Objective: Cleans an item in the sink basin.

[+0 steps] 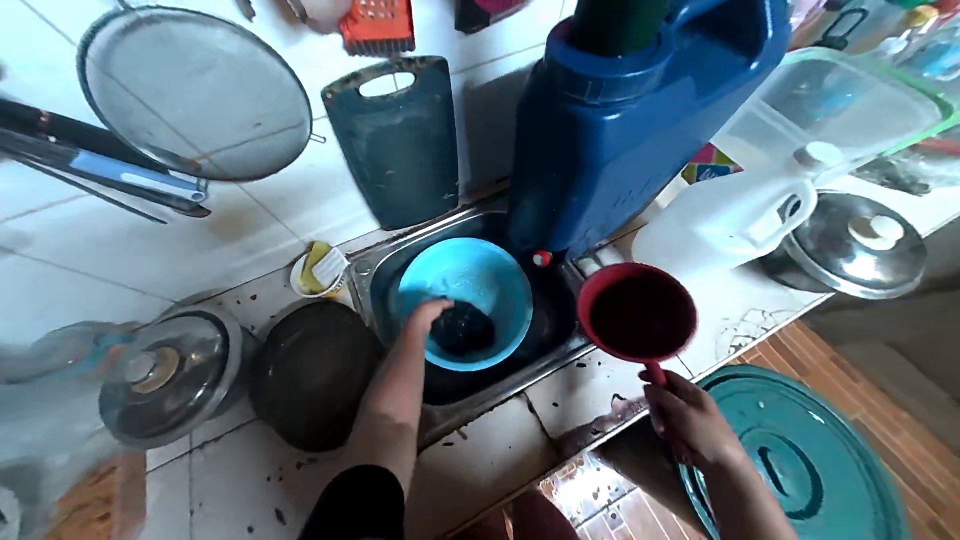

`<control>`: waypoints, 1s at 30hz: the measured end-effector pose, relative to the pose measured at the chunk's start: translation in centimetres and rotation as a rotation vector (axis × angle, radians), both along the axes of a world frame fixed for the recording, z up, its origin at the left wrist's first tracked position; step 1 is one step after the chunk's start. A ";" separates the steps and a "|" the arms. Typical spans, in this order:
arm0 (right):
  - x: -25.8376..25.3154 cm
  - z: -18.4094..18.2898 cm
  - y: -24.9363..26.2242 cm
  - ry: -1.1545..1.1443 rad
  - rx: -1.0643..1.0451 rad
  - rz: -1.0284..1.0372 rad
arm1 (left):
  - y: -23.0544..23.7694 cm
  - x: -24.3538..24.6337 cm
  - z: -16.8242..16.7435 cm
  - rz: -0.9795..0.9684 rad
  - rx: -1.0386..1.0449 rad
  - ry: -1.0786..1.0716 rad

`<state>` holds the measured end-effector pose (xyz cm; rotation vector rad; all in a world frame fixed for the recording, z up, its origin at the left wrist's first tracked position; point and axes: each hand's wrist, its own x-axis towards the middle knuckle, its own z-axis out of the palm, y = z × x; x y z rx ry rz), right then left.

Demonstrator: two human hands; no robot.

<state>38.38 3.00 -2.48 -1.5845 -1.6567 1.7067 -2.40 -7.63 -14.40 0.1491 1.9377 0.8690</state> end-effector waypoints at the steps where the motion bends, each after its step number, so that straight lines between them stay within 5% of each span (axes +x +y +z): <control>1: 0.8 -0.7 0.4 0.022 -0.005 -0.059 | -0.2 1.6 -1.8 -0.087 -0.089 0.064; 4: 2.5 -2.4 1.8 0.198 -0.086 -0.226 | 0.4 5.6 -3.4 -0.564 -0.357 0.194; 7: 3.5 -4.3 3.7 0.283 -0.128 -0.270 | 2.1 5.8 -1.1 -0.601 -0.151 0.161; 9: 4.0 -4.3 4.7 0.058 -0.014 -0.199 | 3.0 4.2 2.1 -0.538 0.047 0.146; 12: 3.2 -0.5 5.6 -0.651 0.247 0.068 | 3.1 2.2 8.8 -0.554 0.205 0.143; 14: 0.2 2.6 4.6 -0.770 0.439 0.106 | 2.4 2.0 12.8 -0.626 0.325 0.131; 17: -7.9 4.4 3.7 -0.420 0.597 0.196 | 1.5 2.6 17.8 -0.693 0.546 0.086; 20: -17.0 0.1 3.2 -0.021 0.456 0.380 | 0.7 3.0 20.4 -0.676 0.758 0.076; 26: -23.9 -6.5 3.2 0.286 -0.175 0.385 | -1.8 1.1 16.4 -0.536 0.836 0.145; 30: -24.0 -7.9 7.2 0.077 -0.011 0.502 | -2.5 -1.0 11.7 -0.258 0.305 0.272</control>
